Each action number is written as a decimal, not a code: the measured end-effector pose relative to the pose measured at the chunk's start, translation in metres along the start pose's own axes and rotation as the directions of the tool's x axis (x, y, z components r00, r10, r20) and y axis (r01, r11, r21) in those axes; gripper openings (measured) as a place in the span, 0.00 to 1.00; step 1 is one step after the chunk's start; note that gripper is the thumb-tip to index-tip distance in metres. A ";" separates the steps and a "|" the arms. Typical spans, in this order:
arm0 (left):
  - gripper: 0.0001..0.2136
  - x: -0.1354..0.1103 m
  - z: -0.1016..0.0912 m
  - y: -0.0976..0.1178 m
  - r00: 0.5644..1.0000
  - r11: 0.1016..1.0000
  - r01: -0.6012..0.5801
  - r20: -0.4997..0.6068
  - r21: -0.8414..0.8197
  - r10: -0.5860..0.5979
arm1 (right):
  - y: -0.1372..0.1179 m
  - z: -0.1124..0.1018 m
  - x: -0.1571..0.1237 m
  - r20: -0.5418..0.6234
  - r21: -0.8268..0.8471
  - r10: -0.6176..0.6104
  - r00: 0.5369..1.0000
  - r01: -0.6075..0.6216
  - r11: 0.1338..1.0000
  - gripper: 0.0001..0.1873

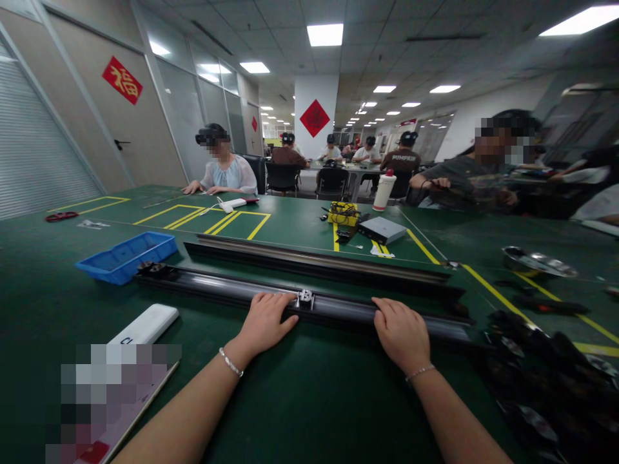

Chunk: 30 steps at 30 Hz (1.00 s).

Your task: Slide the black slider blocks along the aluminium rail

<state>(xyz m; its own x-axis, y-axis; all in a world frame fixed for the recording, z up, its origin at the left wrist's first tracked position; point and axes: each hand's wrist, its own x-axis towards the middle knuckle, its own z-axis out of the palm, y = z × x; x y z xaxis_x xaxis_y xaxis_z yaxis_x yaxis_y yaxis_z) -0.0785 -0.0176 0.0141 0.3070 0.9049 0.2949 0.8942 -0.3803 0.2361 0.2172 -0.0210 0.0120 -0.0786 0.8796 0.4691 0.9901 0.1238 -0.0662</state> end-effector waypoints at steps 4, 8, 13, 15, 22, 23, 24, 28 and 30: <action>0.18 -0.001 -0.001 0.002 1.000 1.000 -0.018 0.011 0.004 0.018 | 0.001 0.001 0.000 -0.015 0.002 -0.002 1.000 0.003 1.000 0.19; 0.20 -0.001 -0.001 0.009 0.999 0.999 -0.047 0.014 0.018 0.047 | 0.000 0.001 0.000 -0.011 -0.001 0.002 1.000 -0.002 1.000 0.20; 0.20 0.000 0.001 0.020 0.996 0.996 -0.091 0.018 0.012 0.090 | -0.001 0.000 0.000 -0.001 0.002 0.012 1.000 -0.012 1.000 0.20; 0.20 0.000 0.001 0.023 0.995 0.995 -0.094 0.025 0.014 0.094 | 0.000 0.000 0.000 0.000 0.004 0.011 1.000 -0.011 1.000 0.20; 0.24 0.000 0.002 0.029 0.993 0.994 -0.111 0.047 0.022 0.110 | -0.004 0.002 -0.002 -0.058 0.033 -0.030 0.998 0.032 0.999 0.20; 0.24 0.000 0.003 0.030 0.992 0.993 -0.116 0.045 0.019 0.115 | -0.007 0.002 -0.003 -0.067 0.060 -0.063 0.996 0.067 0.996 0.20; 0.24 0.000 0.004 0.031 0.992 0.993 -0.121 0.042 0.017 0.120 | -0.011 0.002 -0.004 -0.072 0.093 -0.105 0.992 0.112 0.989 0.20; 0.25 0.000 0.006 0.035 0.990 0.990 -0.135 0.038 0.030 0.134 | -0.030 0.000 -0.008 -0.049 0.221 -0.266 0.963 0.270 0.937 0.19; 0.25 0.000 0.005 0.036 0.990 0.989 -0.138 0.043 0.045 0.136 | -0.037 0.000 -0.009 -0.010 0.251 -0.298 0.955 0.291 0.923 0.18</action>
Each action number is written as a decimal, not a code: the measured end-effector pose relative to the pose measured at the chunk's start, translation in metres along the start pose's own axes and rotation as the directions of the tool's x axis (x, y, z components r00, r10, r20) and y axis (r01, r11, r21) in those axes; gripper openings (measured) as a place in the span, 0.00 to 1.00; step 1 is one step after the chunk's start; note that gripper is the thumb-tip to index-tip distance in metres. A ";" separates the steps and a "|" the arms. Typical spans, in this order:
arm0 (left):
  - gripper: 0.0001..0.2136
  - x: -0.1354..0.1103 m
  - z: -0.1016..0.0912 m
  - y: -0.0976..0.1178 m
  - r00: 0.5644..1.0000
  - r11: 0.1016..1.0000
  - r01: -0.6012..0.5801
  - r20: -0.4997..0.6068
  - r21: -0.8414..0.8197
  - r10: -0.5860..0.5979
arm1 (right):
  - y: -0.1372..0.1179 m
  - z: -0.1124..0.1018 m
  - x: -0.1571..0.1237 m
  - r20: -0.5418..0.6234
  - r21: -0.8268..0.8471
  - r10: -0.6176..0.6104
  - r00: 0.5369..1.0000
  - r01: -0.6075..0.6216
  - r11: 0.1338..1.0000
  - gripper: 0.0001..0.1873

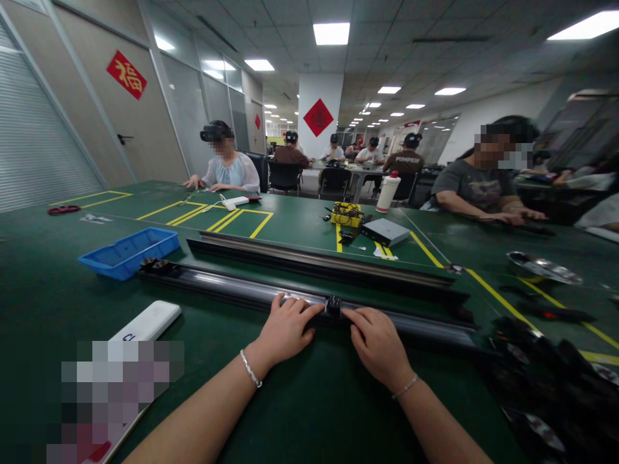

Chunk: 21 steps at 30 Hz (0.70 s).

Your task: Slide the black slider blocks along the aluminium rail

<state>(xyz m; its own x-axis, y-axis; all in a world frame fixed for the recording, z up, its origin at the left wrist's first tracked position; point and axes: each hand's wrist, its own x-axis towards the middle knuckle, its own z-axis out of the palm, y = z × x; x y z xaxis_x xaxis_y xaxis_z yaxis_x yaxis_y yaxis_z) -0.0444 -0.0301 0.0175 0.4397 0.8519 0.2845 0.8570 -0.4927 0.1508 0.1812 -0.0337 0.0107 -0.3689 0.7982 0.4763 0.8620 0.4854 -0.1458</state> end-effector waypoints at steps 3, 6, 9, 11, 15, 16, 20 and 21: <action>0.25 0.000 -0.001 0.000 1.000 1.000 -0.006 0.000 0.011 0.006 | -0.003 0.000 0.001 0.064 -0.002 -0.006 0.998 0.006 1.000 0.19; 0.25 0.000 -0.002 0.000 1.000 1.000 -0.015 -0.009 0.008 0.015 | -0.001 -0.001 0.001 0.121 -0.020 -0.017 0.993 0.020 1.000 0.22; 0.25 -0.001 -0.001 0.000 1.000 1.000 -0.015 -0.015 0.000 0.015 | 0.001 -0.001 0.000 0.147 -0.040 -0.025 0.989 0.031 0.999 0.25; 0.24 -0.001 0.000 -0.001 1.000 1.000 -0.012 -0.020 -0.005 0.012 | 0.002 0.000 -0.001 0.152 -0.054 -0.028 0.988 0.037 0.998 0.26; 0.24 -0.001 0.001 -0.001 1.000 1.000 -0.009 -0.026 -0.001 0.009 | 0.003 0.001 -0.001 0.158 -0.078 -0.040 0.987 0.053 0.996 0.26; 0.24 -0.001 0.002 -0.002 1.000 1.000 -0.010 -0.028 0.001 0.010 | 0.003 0.001 -0.001 0.159 -0.082 -0.041 0.986 0.054 0.995 0.26; 0.23 -0.001 0.003 -0.002 0.999 1.000 -0.012 -0.035 0.003 0.012 | 0.004 0.001 0.000 0.167 -0.092 -0.035 0.985 0.051 0.994 0.26; 0.23 -0.001 0.003 -0.002 0.999 1.000 -0.012 -0.035 0.004 0.012 | 0.004 0.001 0.000 0.169 -0.094 -0.034 0.985 0.050 0.994 0.26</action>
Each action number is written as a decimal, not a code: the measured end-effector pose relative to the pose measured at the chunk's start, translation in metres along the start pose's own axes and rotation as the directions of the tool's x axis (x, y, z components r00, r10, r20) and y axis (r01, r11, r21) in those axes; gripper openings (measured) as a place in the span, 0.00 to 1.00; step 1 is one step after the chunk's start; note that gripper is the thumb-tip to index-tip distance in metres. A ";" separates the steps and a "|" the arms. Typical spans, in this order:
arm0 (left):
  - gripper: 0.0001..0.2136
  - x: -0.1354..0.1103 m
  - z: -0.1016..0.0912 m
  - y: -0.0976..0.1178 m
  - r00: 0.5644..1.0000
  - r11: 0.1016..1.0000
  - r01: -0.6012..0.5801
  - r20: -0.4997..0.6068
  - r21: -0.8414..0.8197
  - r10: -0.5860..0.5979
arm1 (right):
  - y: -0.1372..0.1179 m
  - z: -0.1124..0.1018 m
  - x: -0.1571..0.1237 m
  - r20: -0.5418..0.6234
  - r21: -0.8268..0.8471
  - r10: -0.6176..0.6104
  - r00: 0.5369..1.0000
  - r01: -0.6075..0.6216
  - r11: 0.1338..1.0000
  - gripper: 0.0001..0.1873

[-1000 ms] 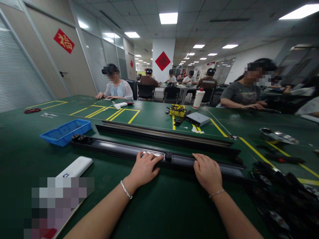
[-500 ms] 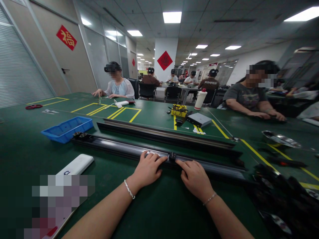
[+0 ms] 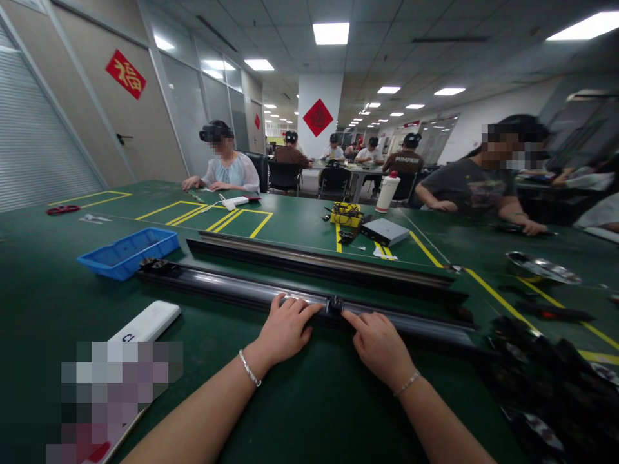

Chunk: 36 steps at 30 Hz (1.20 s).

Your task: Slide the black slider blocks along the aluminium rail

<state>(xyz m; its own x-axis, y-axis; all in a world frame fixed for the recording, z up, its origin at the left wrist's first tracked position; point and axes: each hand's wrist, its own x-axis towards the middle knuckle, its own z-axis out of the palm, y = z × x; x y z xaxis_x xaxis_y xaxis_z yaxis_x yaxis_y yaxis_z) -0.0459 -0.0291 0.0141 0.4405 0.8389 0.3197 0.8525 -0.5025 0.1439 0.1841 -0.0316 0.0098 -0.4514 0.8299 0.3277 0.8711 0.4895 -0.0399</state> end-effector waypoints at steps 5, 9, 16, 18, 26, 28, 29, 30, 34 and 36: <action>0.24 0.000 0.000 0.000 1.000 1.000 0.000 0.004 -0.002 0.000 | 0.002 0.001 0.000 -0.015 -0.003 -0.008 1.000 0.008 1.000 0.26; 0.23 0.000 0.000 0.000 1.000 1.000 0.003 0.009 0.013 -0.003 | 0.006 0.002 -0.002 -0.039 -0.022 0.020 0.999 -0.021 1.000 0.24; 0.23 0.000 0.000 0.000 1.000 1.000 0.001 0.000 0.006 -0.001 | 0.012 0.001 -0.004 -0.105 -0.006 0.006 0.994 -0.007 1.000 0.20; 0.23 0.000 0.000 0.000 1.000 1.000 0.000 -0.001 0.002 0.000 | 0.014 0.000 -0.005 -0.128 0.003 0.022 0.991 -0.021 1.000 0.18; 0.23 -0.001 -0.001 -0.001 1.000 1.000 0.000 0.007 -0.005 0.000 | 0.016 -0.005 -0.007 -0.203 -0.032 0.024 0.979 -0.032 0.999 0.13; 0.23 -0.001 -0.001 -0.001 1.000 1.000 0.001 0.009 -0.006 -0.001 | 0.016 -0.007 -0.007 -0.210 -0.044 0.022 0.977 -0.032 0.999 0.13; 0.23 -0.001 -0.001 -0.001 1.000 1.000 0.002 0.008 -0.005 -0.002 | 0.015 -0.008 -0.007 -0.214 -0.050 0.020 0.977 -0.031 0.998 0.13; 0.23 0.000 -0.001 -0.001 1.000 1.000 0.002 0.007 -0.002 -0.002 | 0.015 -0.008 -0.007 -0.219 -0.056 0.016 0.976 -0.029 0.998 0.13; 0.23 0.000 -0.001 -0.001 1.000 1.000 -0.001 0.005 0.002 0.001 | 0.016 -0.009 -0.006 -0.242 -0.065 0.007 0.970 -0.023 0.998 0.14; 0.23 0.000 -0.001 -0.001 1.000 1.000 -0.003 0.005 0.000 0.003 | 0.017 -0.009 -0.006 -0.250 -0.064 0.006 0.968 -0.022 0.998 0.14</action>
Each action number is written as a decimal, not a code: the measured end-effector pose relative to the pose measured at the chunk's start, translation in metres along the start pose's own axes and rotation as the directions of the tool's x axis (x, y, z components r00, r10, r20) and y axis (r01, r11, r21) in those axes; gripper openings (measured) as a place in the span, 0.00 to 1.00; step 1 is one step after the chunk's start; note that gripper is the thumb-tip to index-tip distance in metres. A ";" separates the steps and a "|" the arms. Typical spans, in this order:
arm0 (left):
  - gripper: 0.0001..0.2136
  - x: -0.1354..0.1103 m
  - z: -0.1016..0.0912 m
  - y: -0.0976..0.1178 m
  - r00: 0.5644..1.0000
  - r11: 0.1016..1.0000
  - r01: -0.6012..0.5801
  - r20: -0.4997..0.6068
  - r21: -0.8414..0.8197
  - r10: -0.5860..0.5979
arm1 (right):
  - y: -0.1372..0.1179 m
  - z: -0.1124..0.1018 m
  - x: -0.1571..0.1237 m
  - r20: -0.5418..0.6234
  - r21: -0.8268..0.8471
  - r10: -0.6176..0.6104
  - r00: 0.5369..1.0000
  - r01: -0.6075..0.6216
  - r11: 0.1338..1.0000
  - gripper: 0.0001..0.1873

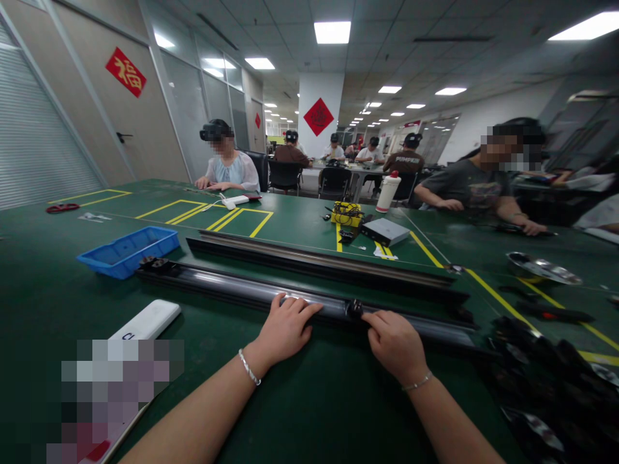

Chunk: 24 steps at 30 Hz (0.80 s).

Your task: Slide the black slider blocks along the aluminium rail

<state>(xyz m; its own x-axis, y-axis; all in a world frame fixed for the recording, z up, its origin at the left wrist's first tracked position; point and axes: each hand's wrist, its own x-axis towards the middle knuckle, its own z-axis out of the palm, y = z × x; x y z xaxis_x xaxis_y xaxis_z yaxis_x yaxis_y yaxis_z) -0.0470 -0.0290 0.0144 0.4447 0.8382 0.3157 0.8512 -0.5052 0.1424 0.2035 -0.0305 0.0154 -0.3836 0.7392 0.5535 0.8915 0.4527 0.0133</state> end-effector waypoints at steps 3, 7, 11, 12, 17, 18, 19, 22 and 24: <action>0.23 0.000 0.001 0.000 1.000 1.000 0.004 -0.001 0.003 -0.003 | 0.002 0.000 0.000 -0.016 -0.004 -0.006 1.000 0.006 1.000 0.15; 0.23 0.000 0.002 -0.001 1.000 1.000 0.002 -0.004 0.000 -0.002 | 0.005 0.001 -0.001 -0.042 -0.021 -0.013 0.999 0.012 1.000 0.15; 0.23 0.000 0.001 -0.001 1.000 1.000 0.001 -0.005 -0.007 -0.001 | 0.006 0.001 -0.002 -0.042 -0.023 -0.007 0.999 0.006 1.000 0.16; 0.23 0.000 0.001 -0.001 1.000 1.000 0.001 -0.001 -0.007 -0.001 | 0.005 0.000 -0.001 -0.039 -0.023 -0.005 0.999 0.004 1.000 0.16; 0.23 0.000 0.001 -0.001 1.000 1.000 0.003 0.011 -0.008 -0.003 | 0.006 -0.002 0.000 -0.026 -0.032 -0.009 1.000 0.008 0.999 0.16; 0.23 0.000 0.000 -0.001 1.000 1.000 0.003 0.010 -0.009 -0.003 | 0.008 -0.002 0.000 -0.023 -0.039 -0.007 1.000 0.006 0.999 0.16; 0.23 0.000 0.000 -0.001 1.000 1.000 0.003 0.009 -0.008 -0.003 | 0.010 -0.003 0.000 -0.019 -0.048 -0.002 1.000 0.001 0.999 0.16; 0.23 0.000 0.001 -0.001 1.000 1.000 0.002 0.007 -0.003 -0.002 | 0.016 -0.004 -0.002 -0.018 -0.066 0.012 1.000 -0.013 0.998 0.15; 0.23 0.000 0.001 -0.001 1.000 1.000 0.000 0.005 -0.004 0.000 | 0.020 -0.004 -0.003 -0.025 -0.066 0.008 1.000 -0.010 0.998 0.15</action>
<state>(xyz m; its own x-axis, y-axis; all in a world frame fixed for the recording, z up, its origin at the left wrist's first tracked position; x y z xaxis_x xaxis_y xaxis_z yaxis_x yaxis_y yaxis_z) -0.0475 -0.0286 0.0134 0.4463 0.8392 0.3108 0.8501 -0.5060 0.1457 0.2233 -0.0260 0.0171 -0.3702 0.7303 0.5741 0.9091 0.4118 0.0625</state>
